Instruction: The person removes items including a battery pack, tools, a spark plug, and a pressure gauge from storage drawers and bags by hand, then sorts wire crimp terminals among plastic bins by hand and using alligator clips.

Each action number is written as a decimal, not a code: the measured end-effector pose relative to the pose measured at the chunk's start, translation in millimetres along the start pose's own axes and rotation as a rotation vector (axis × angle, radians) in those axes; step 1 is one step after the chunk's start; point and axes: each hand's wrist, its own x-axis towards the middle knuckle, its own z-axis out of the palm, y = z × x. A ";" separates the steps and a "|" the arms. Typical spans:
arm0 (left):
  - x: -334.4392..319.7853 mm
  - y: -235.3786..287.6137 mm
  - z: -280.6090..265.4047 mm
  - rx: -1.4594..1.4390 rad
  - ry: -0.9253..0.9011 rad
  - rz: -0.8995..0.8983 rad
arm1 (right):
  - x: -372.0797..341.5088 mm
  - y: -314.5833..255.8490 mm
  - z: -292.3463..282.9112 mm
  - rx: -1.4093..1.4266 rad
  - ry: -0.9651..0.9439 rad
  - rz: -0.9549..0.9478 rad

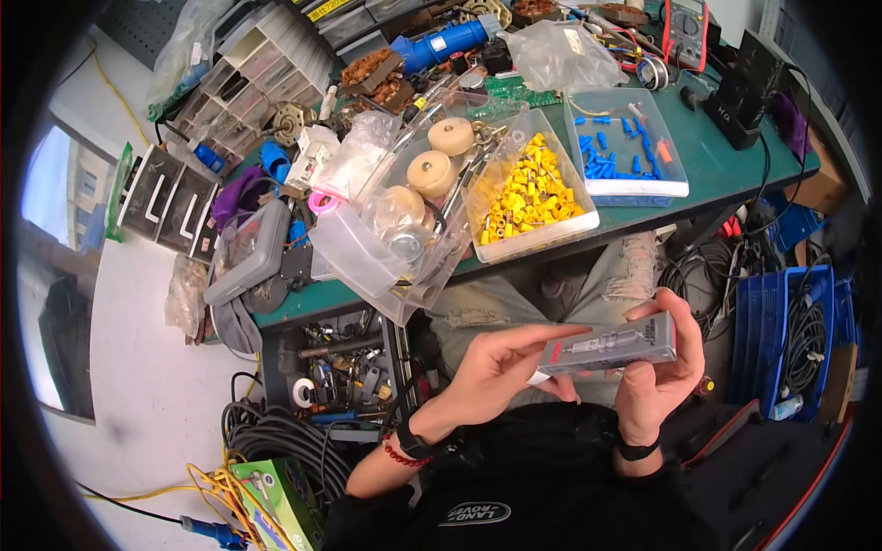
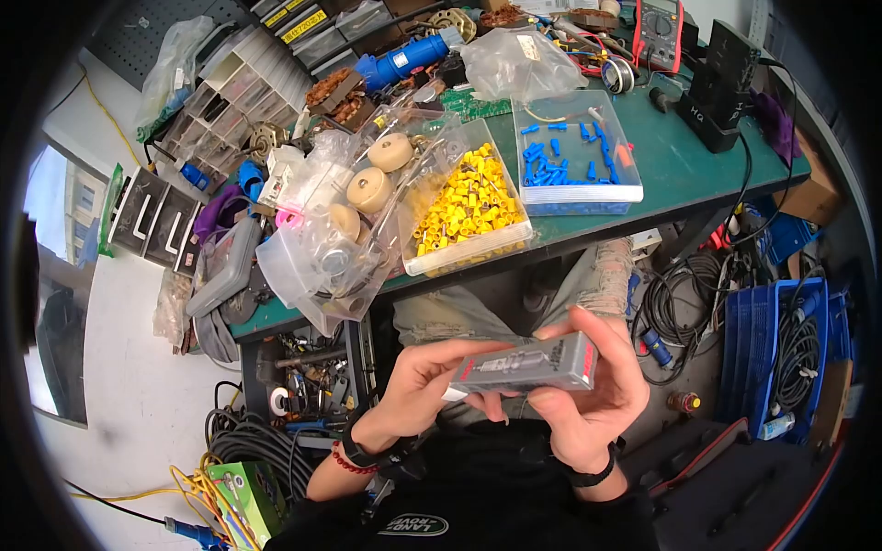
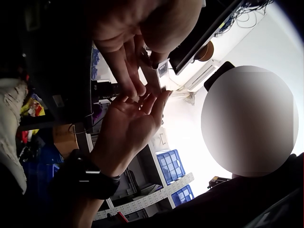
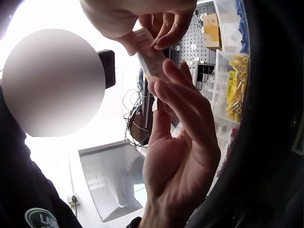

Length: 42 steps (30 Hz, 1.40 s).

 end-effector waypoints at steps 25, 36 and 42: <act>-1.3 -9.4 -3.4 -0.150 0.137 0.077 | 8.5 13.2 10.8 0.309 0.084 0.252; 2.6 -22.7 -5.4 -0.419 0.069 -0.010 | -3.5 17.8 9.3 0.031 0.015 -0.088; 3.1 -25.3 1.3 -0.362 0.030 -0.110 | 3.7 13.5 -3.5 -0.307 -0.245 -0.451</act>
